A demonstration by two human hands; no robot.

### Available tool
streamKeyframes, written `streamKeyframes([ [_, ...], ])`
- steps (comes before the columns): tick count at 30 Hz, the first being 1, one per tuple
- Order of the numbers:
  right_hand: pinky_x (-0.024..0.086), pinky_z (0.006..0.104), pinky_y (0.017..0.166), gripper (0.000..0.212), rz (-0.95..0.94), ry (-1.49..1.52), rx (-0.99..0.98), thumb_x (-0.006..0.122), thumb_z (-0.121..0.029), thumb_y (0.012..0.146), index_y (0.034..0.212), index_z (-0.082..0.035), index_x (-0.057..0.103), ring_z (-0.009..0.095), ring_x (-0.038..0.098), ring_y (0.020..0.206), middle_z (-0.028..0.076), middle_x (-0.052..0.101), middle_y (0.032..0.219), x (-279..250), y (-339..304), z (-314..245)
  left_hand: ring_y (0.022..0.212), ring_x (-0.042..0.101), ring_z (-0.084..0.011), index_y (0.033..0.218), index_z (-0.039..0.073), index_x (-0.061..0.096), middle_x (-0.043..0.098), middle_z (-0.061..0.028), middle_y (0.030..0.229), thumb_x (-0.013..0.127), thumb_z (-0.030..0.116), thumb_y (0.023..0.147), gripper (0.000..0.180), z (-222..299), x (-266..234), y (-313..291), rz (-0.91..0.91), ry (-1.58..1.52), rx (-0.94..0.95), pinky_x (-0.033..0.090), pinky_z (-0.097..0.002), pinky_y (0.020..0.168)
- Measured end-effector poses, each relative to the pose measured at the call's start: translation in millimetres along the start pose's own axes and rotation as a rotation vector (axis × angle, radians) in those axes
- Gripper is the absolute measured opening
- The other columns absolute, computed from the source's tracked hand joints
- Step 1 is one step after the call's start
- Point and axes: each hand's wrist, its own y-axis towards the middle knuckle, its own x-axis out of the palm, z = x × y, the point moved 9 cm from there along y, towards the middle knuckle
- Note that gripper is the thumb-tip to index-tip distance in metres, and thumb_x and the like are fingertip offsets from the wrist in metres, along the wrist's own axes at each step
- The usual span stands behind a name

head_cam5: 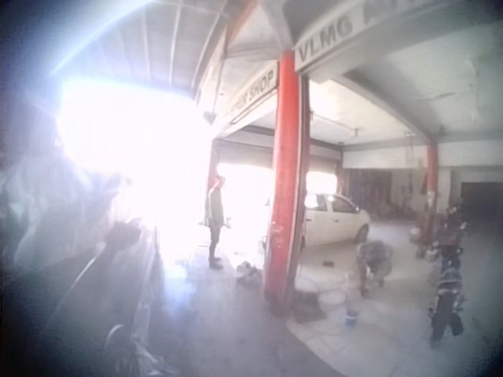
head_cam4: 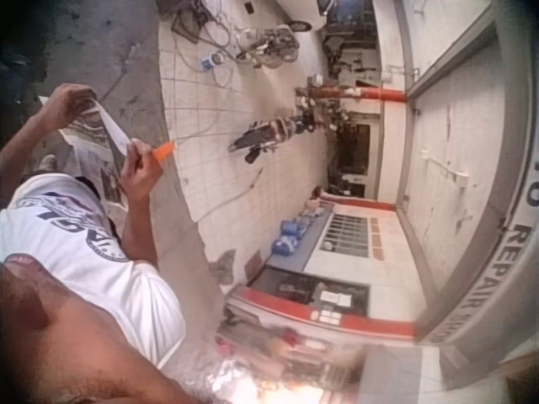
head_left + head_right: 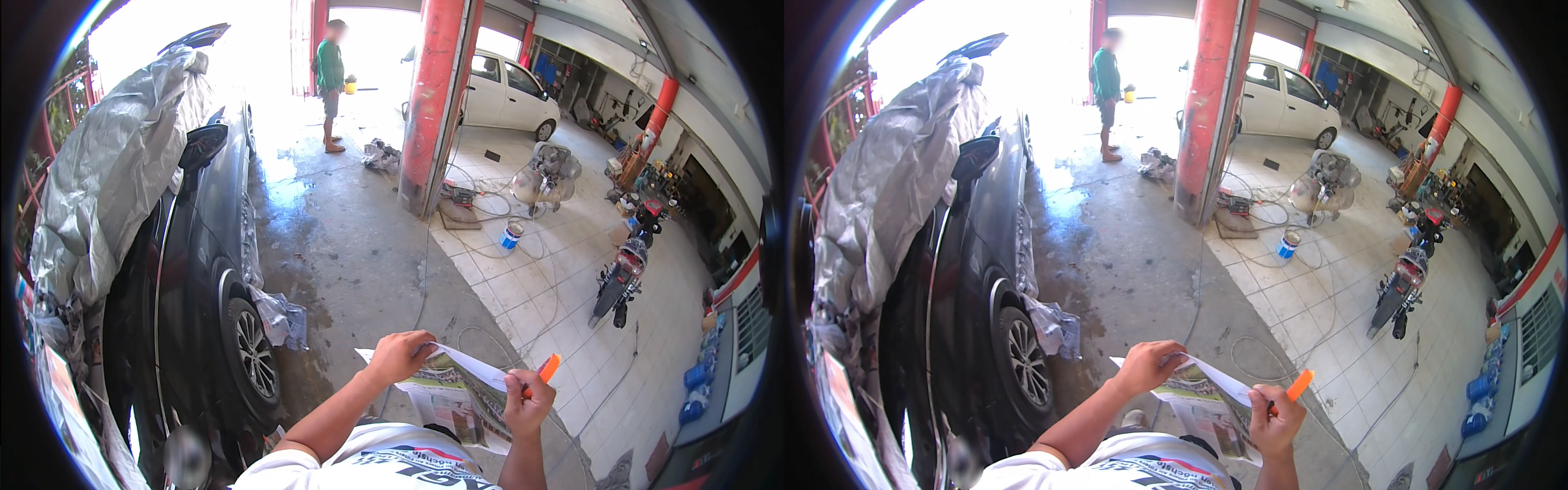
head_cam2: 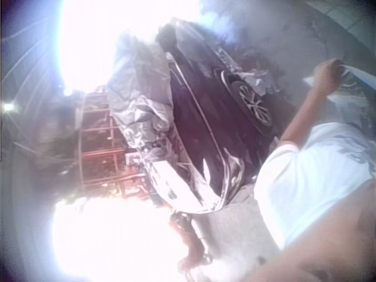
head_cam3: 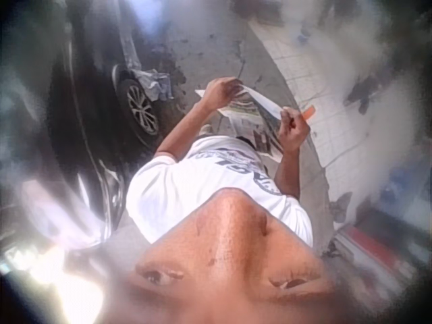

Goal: The person covers the front of a black car with newspaper sheets, securing them with orange tape. They smooth the paper over the hood and bumper, then use a knife to trim excess paper along the edges.

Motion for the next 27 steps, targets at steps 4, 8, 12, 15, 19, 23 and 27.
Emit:
streamKeyframes([
  [4,0.041,0.0261,0.05,0.011,-0.026,0.002,0.012,0.083,-0.011,0.091,0.093,-0.007,0.073,0.011,0.058,0.053,0.006,0.072,0.072,3,0,2,0.086,0.074,-0.0351,0.109,0.01,0.074,0.077,-0.0126,0.097,0.068,0.027,0.1,0.019,1,3,0,-0.031,-0.02,0.009,0.058,-0.0441,0.074],
  [8,0.042,0.0258,0.05,0.011,-0.057,0.017,0.01,0.083,-0.012,0.091,0.093,-0.007,0.074,0.011,0.058,0.053,0.006,0.072,0.072,13,-3,4,0.085,0.074,-0.0352,0.113,0.012,0.073,0.076,-0.0133,0.095,0.069,0.026,0.1,0.02,7,2,2,0.003,-0.047,0.013,0.058,-0.0435,0.075],
  [12,0.043,0.0256,0.05,0.011,-0.09,0.057,0.007,0.083,-0.012,0.091,0.094,-0.007,0.074,0.011,0.058,0.053,0.005,0.071,0.071,25,0,1,0.08,0.073,-0.0348,0.114,0.012,0.073,0.075,-0.014,0.089,0.072,0.022,0.098,0.018,1,-2,2,0.018,-0.039,-0.03,0.057,-0.0422,0.073],
  [15,0.044,0.0254,0.051,0.011,-0.162,0.128,0.019,0.083,-0.013,0.091,0.093,-0.008,0.074,0.011,0.059,0.053,0.005,0.07,0.07,41,2,3,0.079,0.073,-0.0349,0.113,0.013,0.072,0.075,-0.0139,0.088,0.071,0.021,0.098,0.017,-9,-9,-1,0.021,-0.011,-0.043,0.057,-0.0426,0.072],
  [19,0.047,0.0264,0.052,0.011,-0.305,0.207,-0.029,0.082,-0.015,0.092,0.094,-0.008,0.074,0.011,0.06,0.053,0.005,0.069,0.069,88,-1,-13,0.078,0.072,-0.035,0.111,0.013,0.072,0.075,-0.0142,0.089,0.069,0.017,0.098,0.014,-31,-29,-3,0.018,-0.002,-0.122,0.057,-0.0434,0.072],
  [23,0.051,0.0272,0.057,0.016,-0.637,0.466,-0.107,0.081,-0.018,0.093,0.099,-0.005,0.073,0.012,0.062,0.059,0.005,0.07,0.078,163,-17,-39,0.083,0.073,-0.035,0.111,0.01,0.071,0.075,-0.0152,0.094,0.066,0.011,0.098,0.014,-62,-71,8,0.093,0.054,-0.108,0.057,-0.0433,0.073],
  [27,0.052,0.028,0.063,0.017,-0.822,0.735,-0.081,0.082,-0.015,0.092,0.102,-0.004,0.073,0.013,0.065,0.068,0.006,0.07,0.085,257,-13,-63,0.089,0.074,-0.0348,0.115,0.011,0.07,0.075,-0.0113,0.103,0.065,0.003,0.094,0.023,-105,-141,15,0.18,0.042,-0.038,0.059,-0.0434,0.075],
])
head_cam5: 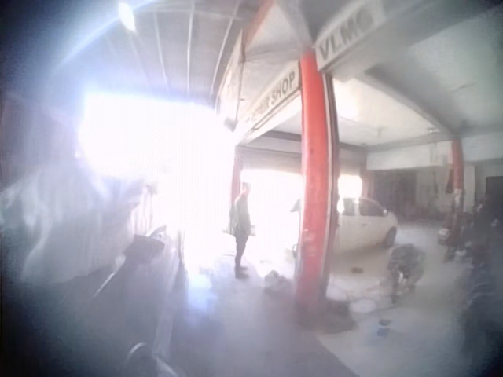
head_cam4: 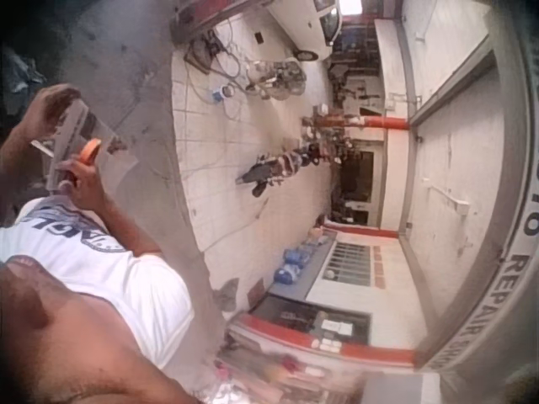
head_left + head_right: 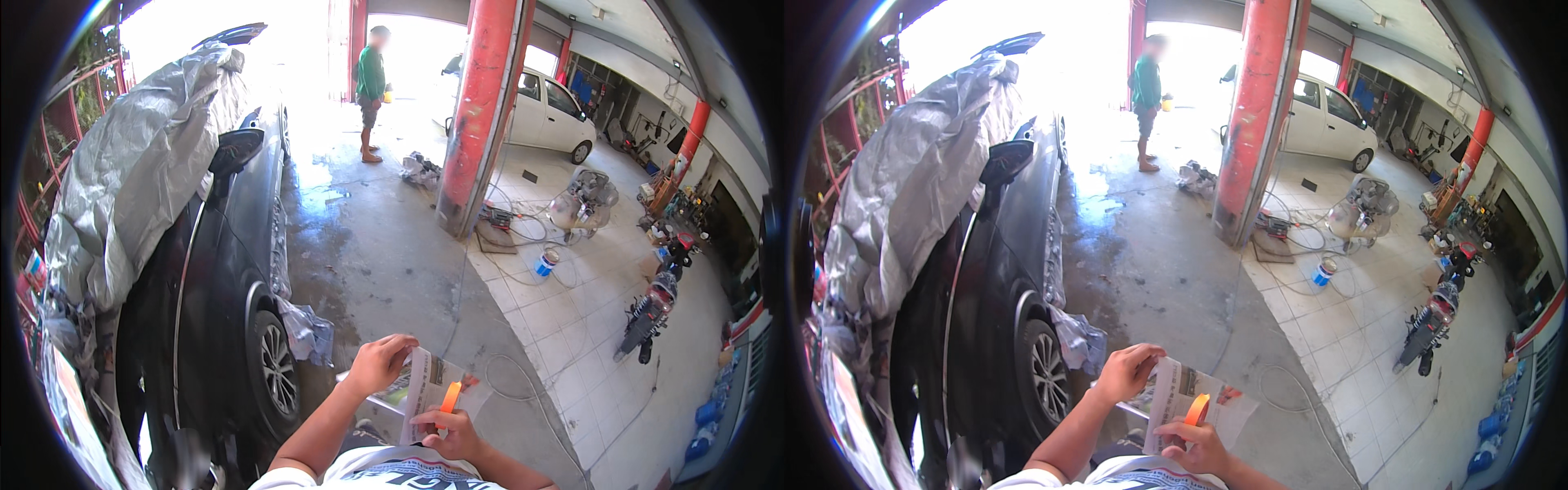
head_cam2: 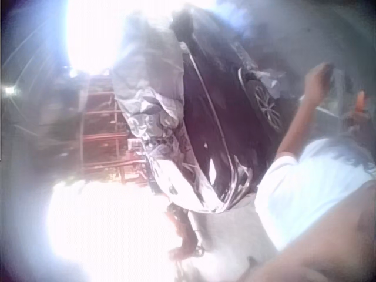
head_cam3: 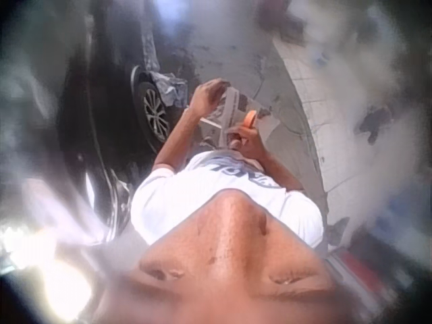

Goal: The person covers the front of a black car with newspaper sheets, securing them with orange tape. They smooth the paper over the hood and bumper, then use a knife to trim excess paper along the edges.

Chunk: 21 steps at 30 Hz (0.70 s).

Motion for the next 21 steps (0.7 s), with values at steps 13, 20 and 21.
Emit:
streamKeyframes([
  [13,0.054,0.0376,0.088,0.024,-0.103,-0.28,0.246,0.083,-0.016,0.089,0.111,-0.009,0.076,0.026,0.065,0.102,0.011,0.069,0.113,-70,282,201,0.083,0.074,-0.0311,0.106,0.003,0.074,0.073,-0.0167,0.105,0.058,-0.017,0.073,0.042,-152,-141,145,-0.007,-0.195,0.187,0.058,-0.0362,0.071],
  [20,0.055,0.0424,0.082,0.019,-0.246,-0.031,0.297,0.08,-0.015,0.091,0.106,-0.003,0.074,0.029,0.068,0.098,0.011,0.07,0.104,-86,462,347,0.087,0.076,-0.0251,0.099,-0.001,0.076,0.076,-0.0166,0.101,0.056,-0.018,0.082,0.031,-322,-186,296,0.099,-0.212,-0.012,0.057,-0.0299,0.076],
  [21,0.055,0.0426,0.082,0.018,-0.243,0.017,0.323,0.08,-0.015,0.092,0.104,-0.003,0.073,0.03,0.069,0.096,0.011,0.071,0.102,-89,499,362,0.087,0.076,-0.0255,0.098,-0.002,0.076,0.076,-0.017,0.101,0.055,-0.018,0.083,0.031,-340,-197,318,0.149,-0.204,-0.023,0.057,-0.03,0.077],
])
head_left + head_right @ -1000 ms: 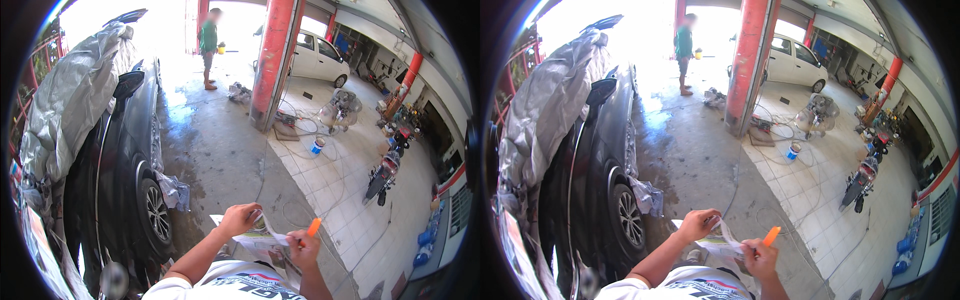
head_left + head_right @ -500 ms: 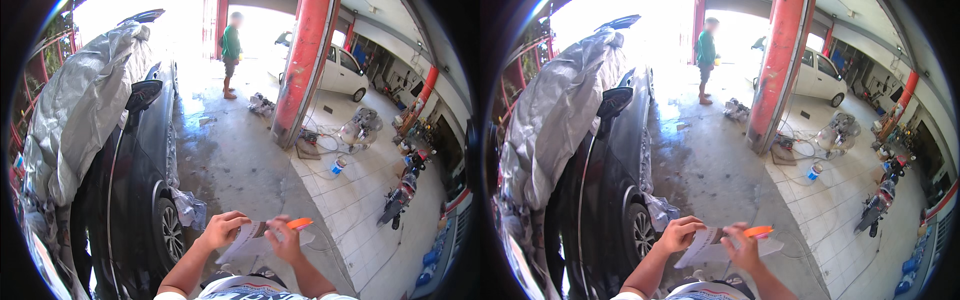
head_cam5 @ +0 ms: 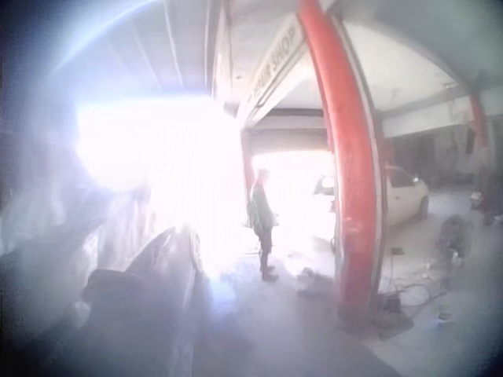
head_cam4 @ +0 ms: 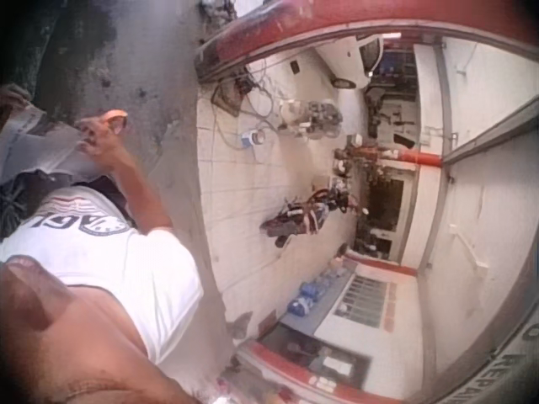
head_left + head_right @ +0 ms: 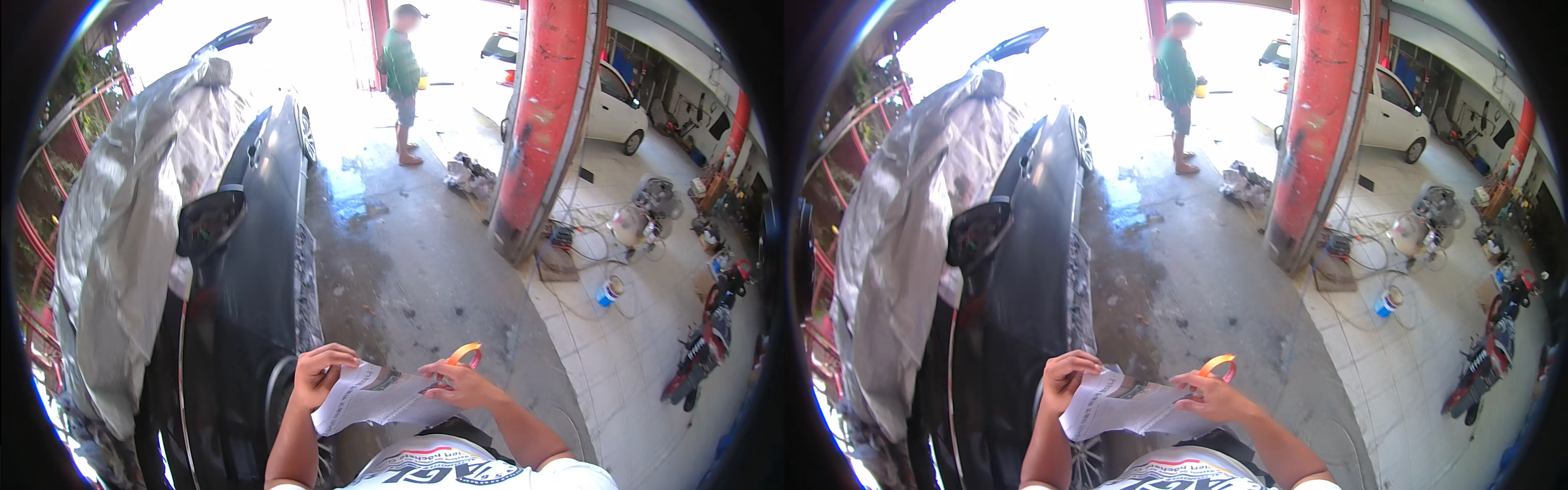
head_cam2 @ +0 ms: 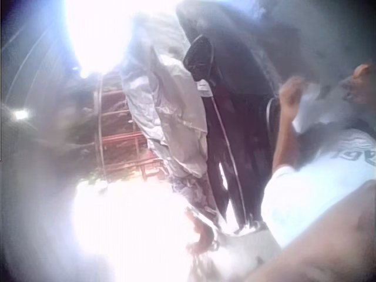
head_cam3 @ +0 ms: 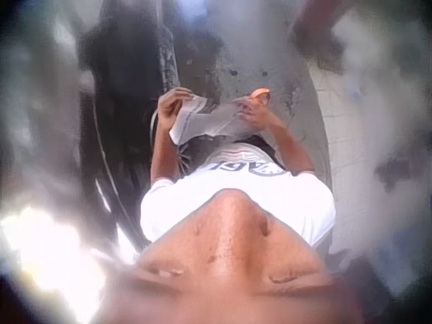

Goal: The person covers the front of a black car with newspaper sheets, securing them with orange tape. They smooth the paper over the hood and bumper, then use a knife to trim excess paper along the edges.

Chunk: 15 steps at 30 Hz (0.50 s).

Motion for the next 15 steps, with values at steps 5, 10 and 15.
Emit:
streamKeyframes([
  [5,0.054,0.0439,0.078,0.018,-0.101,-0.081,-0.261,0.079,-0.014,0.093,0.103,-0.001,0.071,0.033,0.07,0.09,0.012,0.07,0.101,-78,180,10,0.088,0.076,-0.0221,0.102,-0.003,0.074,0.077,-0.015,0.097,0.054,-0.016,0.091,0.026,-46,-51,131,0.194,0.046,-0.107,0.058,-0.0299,0.08],
  [10,0.052,0.0453,0.081,0.018,0.054,-0.657,-0.375,0.07,-0.024,0.096,0.093,-0.006,0.072,0.031,0.071,0.093,0.014,0.07,0.095,-159,319,20,0.086,0.073,-0.0141,0.12,0.0,0.073,0.078,-0.0104,0.1,0.066,0.005,0.102,0.02,-93,-137,235,0.434,0.636,-0.4,0.057,-0.0296,0.082],
  [15,0.05,0.0415,0.085,0.015,-0.127,-0.885,-0.519,0.064,-0.02,0.092,0.091,-0.009,0.075,0.025,0.07,0.097,0.01,0.07,0.093,-192,480,25,0.11,0.071,-0.0303,0.114,0.004,0.075,0.076,-0.0112,0.116,0.08,0.016,0.085,0.032,-189,-24,419,-0.102,0.895,-0.175,0.055,-0.0428,0.091],
])
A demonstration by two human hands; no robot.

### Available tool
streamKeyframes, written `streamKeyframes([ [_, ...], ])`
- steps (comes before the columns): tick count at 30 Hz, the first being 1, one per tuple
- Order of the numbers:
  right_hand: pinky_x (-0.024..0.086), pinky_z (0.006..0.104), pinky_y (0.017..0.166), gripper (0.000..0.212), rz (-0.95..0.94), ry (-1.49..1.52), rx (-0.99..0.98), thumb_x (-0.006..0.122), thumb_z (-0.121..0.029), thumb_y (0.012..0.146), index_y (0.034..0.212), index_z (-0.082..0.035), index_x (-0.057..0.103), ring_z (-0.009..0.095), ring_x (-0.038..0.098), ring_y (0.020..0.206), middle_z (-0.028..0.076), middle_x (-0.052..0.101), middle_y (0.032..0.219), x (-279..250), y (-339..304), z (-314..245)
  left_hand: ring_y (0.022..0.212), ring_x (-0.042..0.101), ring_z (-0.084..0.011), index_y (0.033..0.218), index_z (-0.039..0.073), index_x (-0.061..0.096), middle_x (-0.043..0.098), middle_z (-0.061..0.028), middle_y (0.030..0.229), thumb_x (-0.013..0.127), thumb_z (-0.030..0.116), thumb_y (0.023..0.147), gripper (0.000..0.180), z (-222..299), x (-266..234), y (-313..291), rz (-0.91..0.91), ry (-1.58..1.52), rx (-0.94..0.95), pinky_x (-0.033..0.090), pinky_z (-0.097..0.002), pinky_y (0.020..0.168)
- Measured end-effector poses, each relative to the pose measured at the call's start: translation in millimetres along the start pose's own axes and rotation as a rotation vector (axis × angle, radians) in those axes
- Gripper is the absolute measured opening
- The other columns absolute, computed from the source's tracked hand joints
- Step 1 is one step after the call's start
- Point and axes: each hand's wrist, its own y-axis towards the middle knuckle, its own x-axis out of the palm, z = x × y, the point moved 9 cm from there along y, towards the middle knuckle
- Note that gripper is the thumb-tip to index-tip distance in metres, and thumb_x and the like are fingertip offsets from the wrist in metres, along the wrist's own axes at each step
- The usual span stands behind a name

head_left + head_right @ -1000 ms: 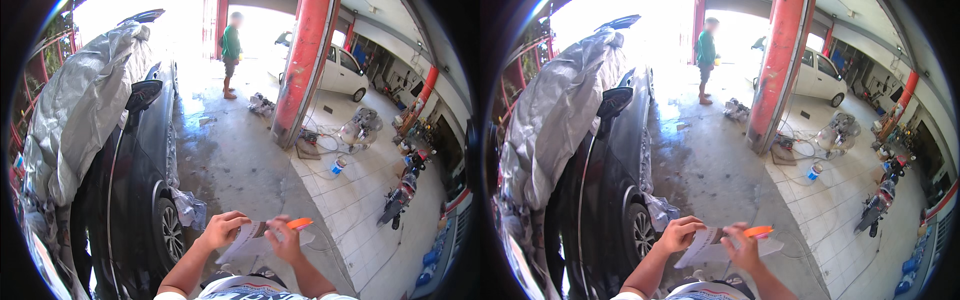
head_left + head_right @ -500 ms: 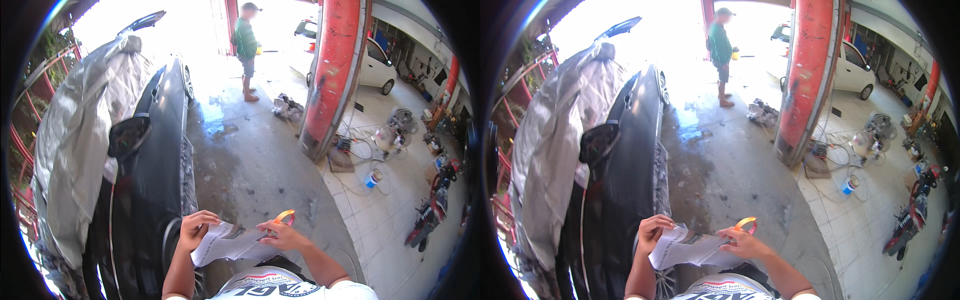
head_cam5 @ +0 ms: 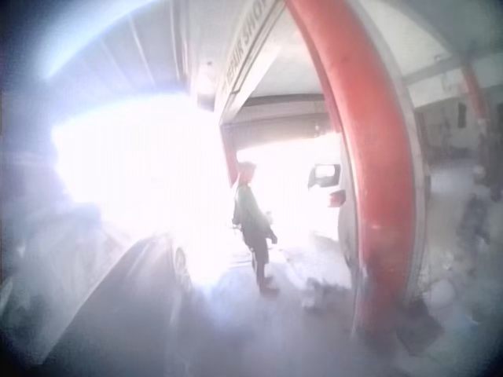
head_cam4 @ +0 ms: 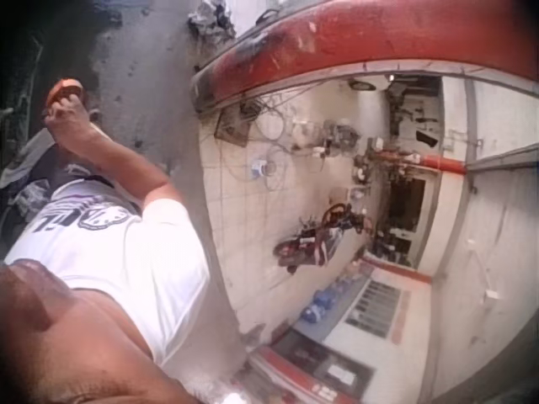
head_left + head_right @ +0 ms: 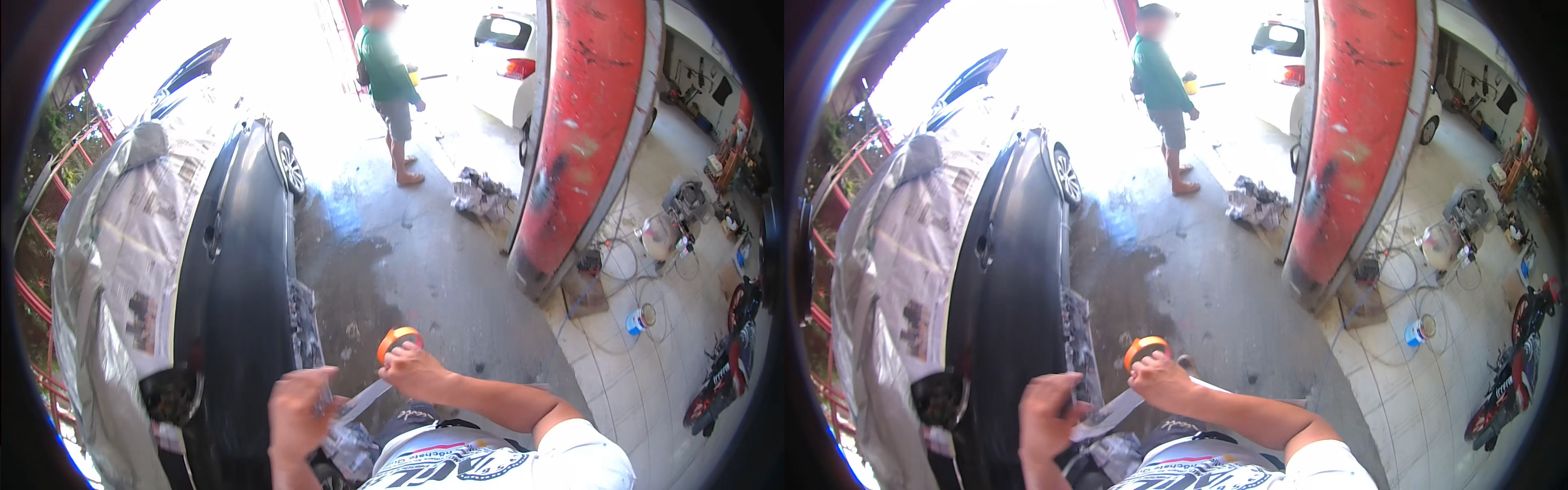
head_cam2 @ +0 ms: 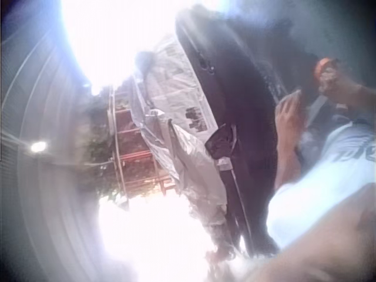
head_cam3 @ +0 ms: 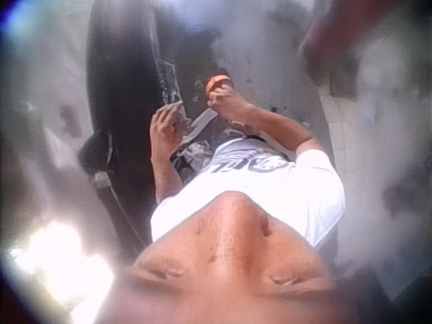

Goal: The person covers the front of a black car with newspaper sheets, securing them with orange tape. They smooth the paper over the hood and bumper, then use a knife to trim excess paper along the edges.

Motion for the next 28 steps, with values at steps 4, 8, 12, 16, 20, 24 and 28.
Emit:
streamKeyframes([
  [4,0.05,0.0435,0.085,0.015,-0.076,0.104,0.001,0.065,-0.02,0.093,0.092,-0.01,0.076,0.028,0.07,0.096,0.01,0.07,0.095,-9,96,125,0.101,0.073,-0.0266,0.109,0.011,0.076,0.078,-0.0079,0.104,0.078,0.02,0.085,0.025,-69,139,131,-0.131,-0.027,0.133,0.057,-0.042,0.084],
  [8,0.051,0.0473,0.086,0.024,-0.244,0.107,0.231,0.067,-0.031,0.097,0.098,-0.009,0.075,0.031,0.069,0.097,0.012,0.07,0.097,-39,138,293,0.086,0.074,-0.0215,0.102,0.014,0.074,0.076,-0.0024,0.087,0.07,0.016,0.086,0.017,-116,215,293,-0.225,-0.065,0.185,0.057,-0.0402,0.075],
  [12,0.054,0.0461,0.085,0.034,-0.17,0.498,0.541,0.067,-0.039,0.101,0.112,-0.008,0.074,0.031,0.071,0.096,0.015,0.07,0.099,-81,165,450,0.081,0.072,-0.0218,0.101,0.012,0.071,0.073,-0.0014,0.08,0.067,0.012,0.082,0.02,-140,263,446,-0.186,0.045,0.347,0.055,-0.04,0.071],
  [16,0.055,0.0328,0.071,0.044,0.276,0.583,0.619,0.075,-0.037,0.1,0.135,-0.012,0.068,0.013,0.063,0.07,0.007,0.069,0.079,-131,202,608,0.078,0.074,-0.0233,0.11,0.013,0.072,0.075,-0.0009,0.083,0.07,0.011,0.084,0.026,-160,322,601,-0.111,-0.04,0.506,0.058,-0.0404,0.069],
  [20,0.054,0.0342,0.072,0.05,0.238,0.854,0.532,0.075,-0.038,0.1,0.142,-0.015,0.063,0.015,0.064,0.071,0.007,0.071,0.083,-134,269,751,0.072,0.075,-0.0307,0.112,0.011,0.07,0.075,-0.0056,0.083,0.075,0.02,0.09,0.024,-180,367,752,-0.167,-0.223,0.348,0.059,-0.0442,0.064],
  [24,0.053,0.0367,0.074,0.054,0.154,0.926,0.178,0.073,-0.038,0.1,0.147,-0.016,0.06,0.018,0.065,0.071,0.009,0.07,0.082,-174,372,858,0.07,0.075,-0.0335,0.118,0.009,0.066,0.074,-0.0085,0.08,0.077,0.027,0.089,0.035,-226,406,882,-0.159,-0.232,0.113,0.058,-0.0445,0.061],
  [28,0.05,0.0311,0.076,0.06,-0.015,0.97,0.125,0.078,-0.039,0.097,0.15,-0.015,0.06,0.014,0.059,0.073,0.007,0.071,0.086,-177,458,969,0.073,0.075,-0.036,0.126,0.013,0.061,0.076,-0.0108,0.086,0.079,0.028,0.085,0.048,-297,445,979,-0.076,-0.27,0.041,0.058,-0.0478,0.063],
])
